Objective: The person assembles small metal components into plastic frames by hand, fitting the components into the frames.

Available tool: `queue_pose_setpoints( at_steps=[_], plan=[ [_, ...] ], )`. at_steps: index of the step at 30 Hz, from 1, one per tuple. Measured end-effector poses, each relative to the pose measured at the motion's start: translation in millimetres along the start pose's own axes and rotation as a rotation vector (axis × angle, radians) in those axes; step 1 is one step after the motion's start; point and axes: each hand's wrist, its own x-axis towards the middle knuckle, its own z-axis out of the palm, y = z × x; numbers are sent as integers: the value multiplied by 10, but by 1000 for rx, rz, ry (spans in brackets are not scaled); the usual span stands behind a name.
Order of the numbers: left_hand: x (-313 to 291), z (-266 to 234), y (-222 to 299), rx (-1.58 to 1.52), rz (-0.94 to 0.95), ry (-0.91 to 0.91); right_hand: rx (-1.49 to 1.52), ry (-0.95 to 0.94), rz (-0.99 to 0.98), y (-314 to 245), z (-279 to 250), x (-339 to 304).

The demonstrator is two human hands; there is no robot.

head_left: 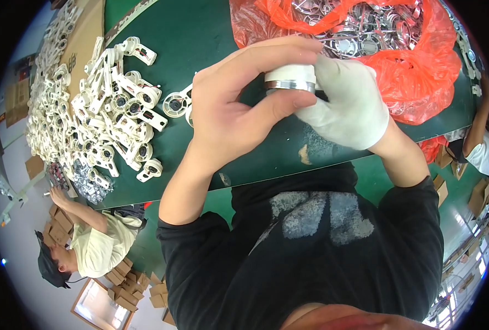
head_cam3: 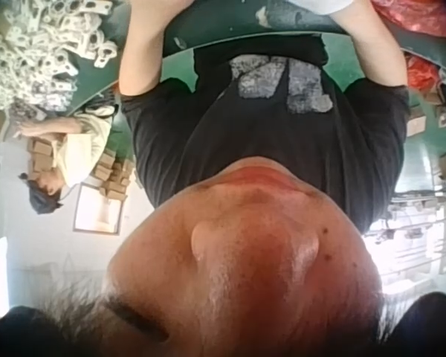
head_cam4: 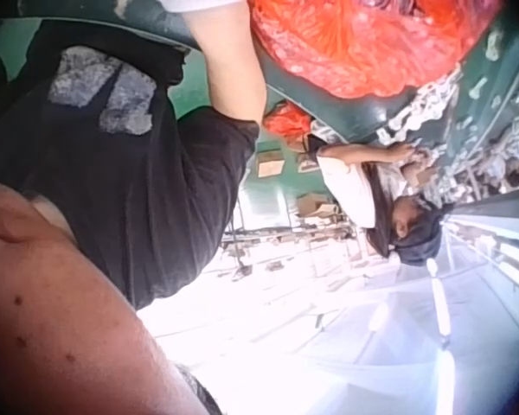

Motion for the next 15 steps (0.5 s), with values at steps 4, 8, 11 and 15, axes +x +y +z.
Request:
queue_pose_setpoints(
  at_steps=[4, 8, 11, 15],
  plan=[
    [6, 70, -30, -56, -30, 131, -165, 103, -150, 84, 97, -21],
    [54, 26, -22, 47, -13, 112, -233, 115, -164, 121, 115, 9],
    [66, -211, -19, 255, -85, -99, -237, 42, -91, 102, 77, 39],
    [295, -784, -44, 197, -581, -145, -142, -48, 195, -104, 36, 87]
  ],
)
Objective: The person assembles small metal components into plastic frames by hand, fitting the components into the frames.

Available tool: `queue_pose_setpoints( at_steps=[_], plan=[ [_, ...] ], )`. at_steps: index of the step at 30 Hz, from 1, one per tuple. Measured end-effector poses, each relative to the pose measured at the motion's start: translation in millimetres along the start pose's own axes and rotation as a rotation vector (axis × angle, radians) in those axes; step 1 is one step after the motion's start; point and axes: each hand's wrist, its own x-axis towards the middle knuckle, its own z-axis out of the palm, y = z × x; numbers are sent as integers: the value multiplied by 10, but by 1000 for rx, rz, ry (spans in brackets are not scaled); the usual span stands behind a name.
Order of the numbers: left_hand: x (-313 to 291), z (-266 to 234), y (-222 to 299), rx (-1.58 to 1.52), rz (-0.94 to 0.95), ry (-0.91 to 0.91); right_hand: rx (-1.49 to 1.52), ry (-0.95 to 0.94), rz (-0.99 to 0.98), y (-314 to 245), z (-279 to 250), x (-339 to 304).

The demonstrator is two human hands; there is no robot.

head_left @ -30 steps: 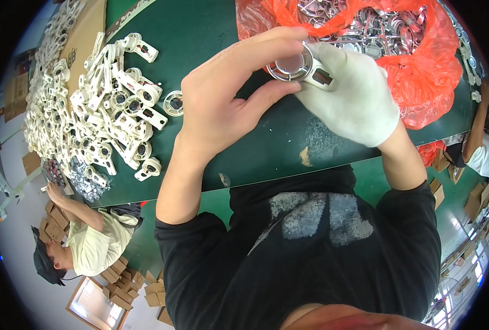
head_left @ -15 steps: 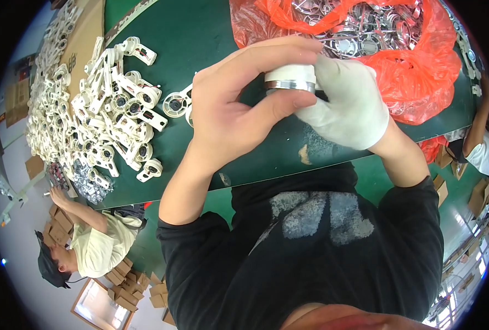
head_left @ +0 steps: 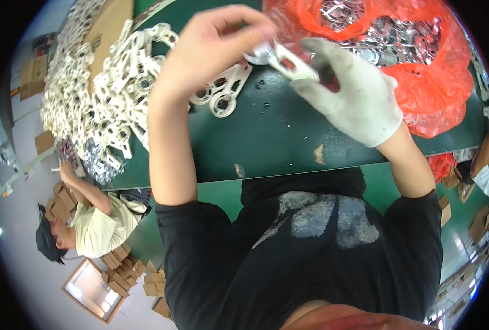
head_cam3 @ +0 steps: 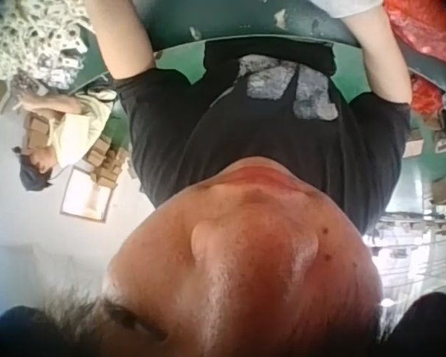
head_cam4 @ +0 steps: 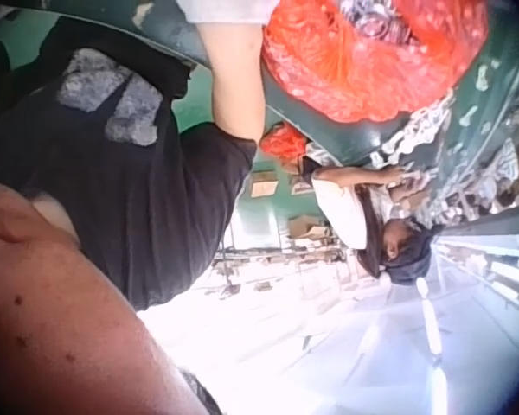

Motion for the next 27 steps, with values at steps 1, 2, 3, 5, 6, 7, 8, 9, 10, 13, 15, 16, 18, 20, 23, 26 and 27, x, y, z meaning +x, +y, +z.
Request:
queue_pose_setpoints(
  at_steps=[1, 2, 3, 5, 6, 7, 8, 9, 10, 13, 15, 16, 18, 20, 23, 26, 27],
  plan=[
    [32, -244, -91, -54, -18, 86, 16, 125, -102, 83, 57, -26],
    [160, -427, -204, -44, -119, 251, 41, 109, -127, 139, 56, -13],
    [280, -596, -248, -155, -59, 375, 50, 107, -139, 141, 56, -11],
    [324, -631, -61, -293, 61, 625, 25, 111, -173, 152, 33, -24],
    [271, -610, 54, -312, 96, 742, 33, 110, -187, 137, 26, -26],
    [171, -644, 111, -227, 64, 763, 41, 92, -213, 116, 24, -28],
    [236, -584, 13, -64, 96, 667, 15, 84, -192, 202, 32, -40],
    [159, -535, 11, 115, 128, 587, 8, 91, -181, 229, 43, -52],
    [20, -507, 35, 349, 94, 450, 8, 104, -208, 240, 67, -57],
    [-504, -57, 173, 784, -26, 229, 1, 123, -242, 206, 54, -59],
    [-796, 267, 199, 971, -137, 232, 30, 121, -227, 171, 50, -70],
    [-851, 391, 114, 966, -174, 238, 19, 92, -210, 178, 34, -73],
    [-993, 539, -62, 993, -131, 359, 43, 76, -207, 155, 36, -82],
    [-1041, 628, -160, 988, -70, 400, 60, 85, -248, 156, 54, -72],
    [-1068, 685, -58, 720, -21, 380, 68, 115, -447, 143, 61, -41],
    [-973, 699, 224, 559, 63, 295, -44, 208, -663, 96, 157, 42],
    [-914, 696, 300, 537, 97, 270, -105, 243, -684, 100, 207, 31]
  ],
)
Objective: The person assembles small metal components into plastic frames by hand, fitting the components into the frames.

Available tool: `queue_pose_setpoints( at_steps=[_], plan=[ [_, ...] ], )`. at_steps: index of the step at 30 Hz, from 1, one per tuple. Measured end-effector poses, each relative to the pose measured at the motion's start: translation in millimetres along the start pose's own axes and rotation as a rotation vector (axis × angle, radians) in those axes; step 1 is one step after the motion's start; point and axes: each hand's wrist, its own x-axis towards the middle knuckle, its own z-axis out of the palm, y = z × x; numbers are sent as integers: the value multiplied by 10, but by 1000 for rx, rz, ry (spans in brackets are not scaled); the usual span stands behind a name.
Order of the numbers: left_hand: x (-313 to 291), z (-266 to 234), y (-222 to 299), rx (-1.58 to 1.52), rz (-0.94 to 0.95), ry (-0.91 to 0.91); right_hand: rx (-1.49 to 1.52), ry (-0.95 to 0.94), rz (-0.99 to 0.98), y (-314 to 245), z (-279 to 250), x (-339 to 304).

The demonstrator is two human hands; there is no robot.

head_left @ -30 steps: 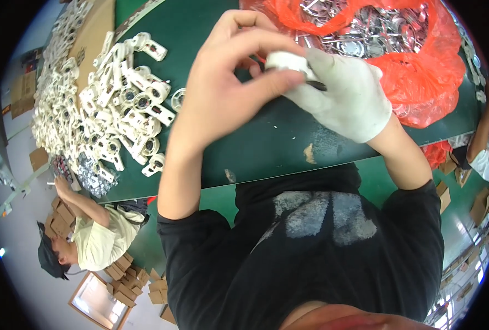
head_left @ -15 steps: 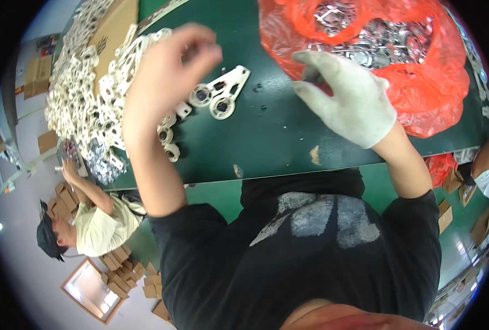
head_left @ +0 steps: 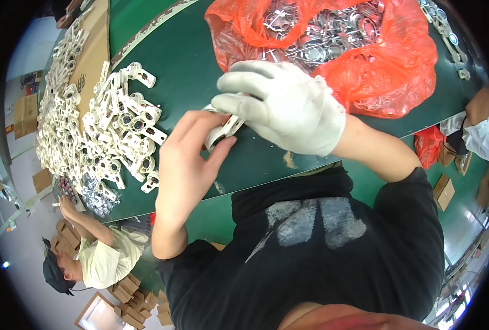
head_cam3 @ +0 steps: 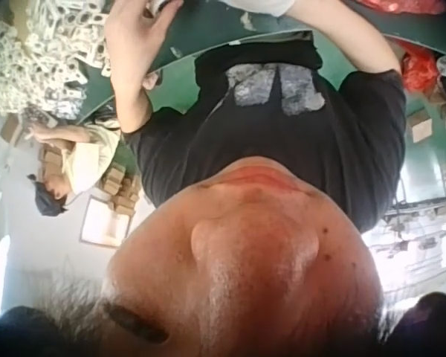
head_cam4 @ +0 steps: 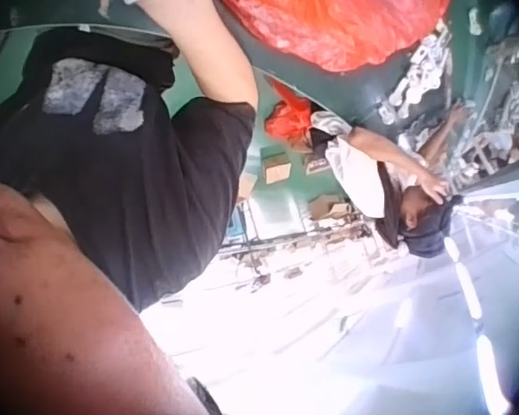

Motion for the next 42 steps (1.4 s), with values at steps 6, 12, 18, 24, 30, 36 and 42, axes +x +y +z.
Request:
queue_pose_setpoints(
  at_steps=[6, 12, 18, 24, 30, 36, 42],
  plan=[
    [488, 158, 270, -293, 95, 341, 24, 6, 303, 79, -138, -24],
    [1320, 492, 268, -413, 318, 305, 566, 685, 489, 295, -412, -86],
    [2002, 1086, 640, 18, 747, 65, 172, 470, 126, 281, -399, -220],
    [2163, 1312, 580, 130, 719, 18, 350, 477, 193, 292, -231, -206],
    [1969, 920, 208, -451, 1022, 328, 538, 481, 315, 185, -350, -237],
    [1214, 372, -184, -244, 320, 323, 462, 425, 654, 136, -438, 6],
    [599, 299, -612, -313, 260, 305, -67, -99, 623, 65, -232, 17]
  ],
)
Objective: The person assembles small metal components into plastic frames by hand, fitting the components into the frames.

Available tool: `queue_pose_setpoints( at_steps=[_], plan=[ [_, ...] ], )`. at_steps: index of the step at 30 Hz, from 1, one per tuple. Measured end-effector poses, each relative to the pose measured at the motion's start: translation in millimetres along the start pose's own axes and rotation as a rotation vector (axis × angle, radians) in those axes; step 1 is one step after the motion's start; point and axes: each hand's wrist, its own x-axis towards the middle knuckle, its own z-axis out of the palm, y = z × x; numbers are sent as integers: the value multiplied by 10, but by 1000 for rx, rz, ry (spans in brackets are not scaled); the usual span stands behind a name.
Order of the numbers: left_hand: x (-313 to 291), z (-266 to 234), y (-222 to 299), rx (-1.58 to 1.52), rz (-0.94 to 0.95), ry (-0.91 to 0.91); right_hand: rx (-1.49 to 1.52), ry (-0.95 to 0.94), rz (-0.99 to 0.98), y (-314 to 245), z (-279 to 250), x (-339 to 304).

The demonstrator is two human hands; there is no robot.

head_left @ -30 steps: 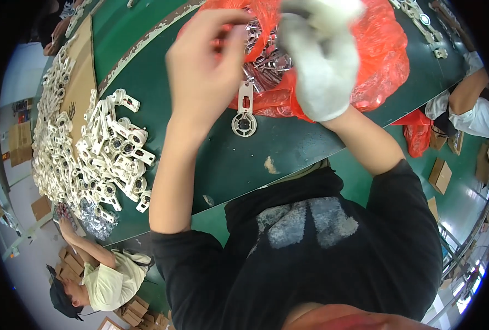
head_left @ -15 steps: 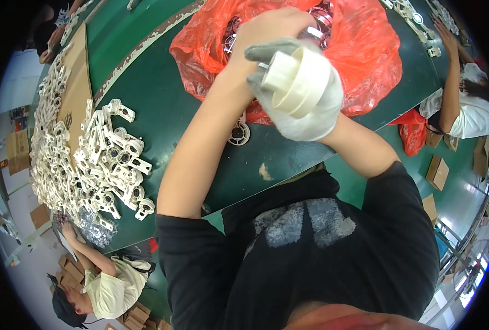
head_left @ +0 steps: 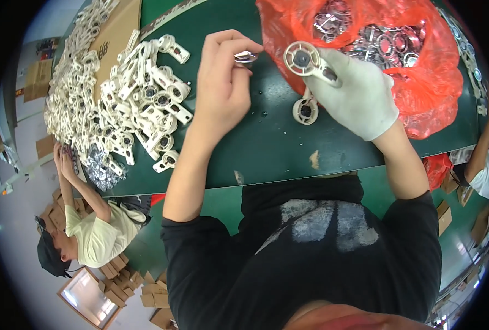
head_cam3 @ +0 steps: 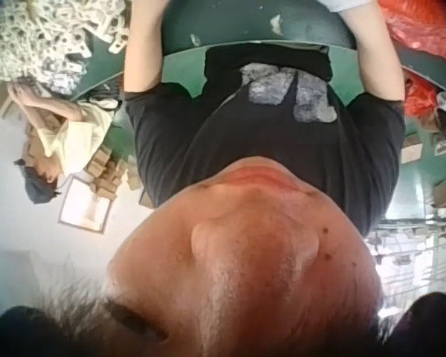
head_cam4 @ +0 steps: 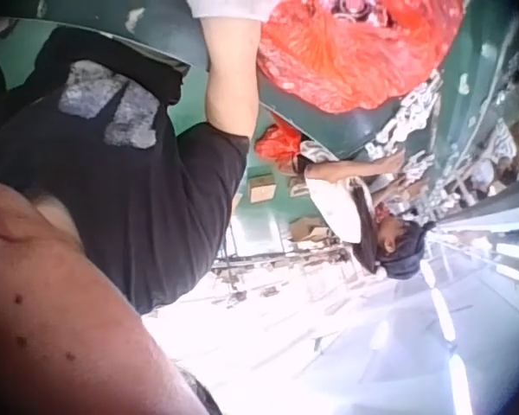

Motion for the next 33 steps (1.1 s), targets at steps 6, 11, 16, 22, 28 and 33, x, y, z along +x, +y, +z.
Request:
queue_pose_setpoints(
  at_steps=[6, 11, 16, 22, 28, 33],
  plan=[
    [-194, 89, 92, -253, 94, 8, -178, -132, -59, -95, 64, 5],
    [-274, 271, -6, -269, 112, 107, -139, -136, -105, -158, 90, -10],
    [-280, 196, 39, -189, 128, -82, -187, -90, -163, -97, 118, -36],
    [-302, 248, 32, -136, 163, -69, -197, -174, -141, -122, 108, -42],
    [-312, 242, 134, 110, 65, -8, -168, -160, -187, -89, 110, -66],
    [-231, 140, 41, -38, 252, -31, -170, -173, -144, -118, 112, -57]
  ],
)
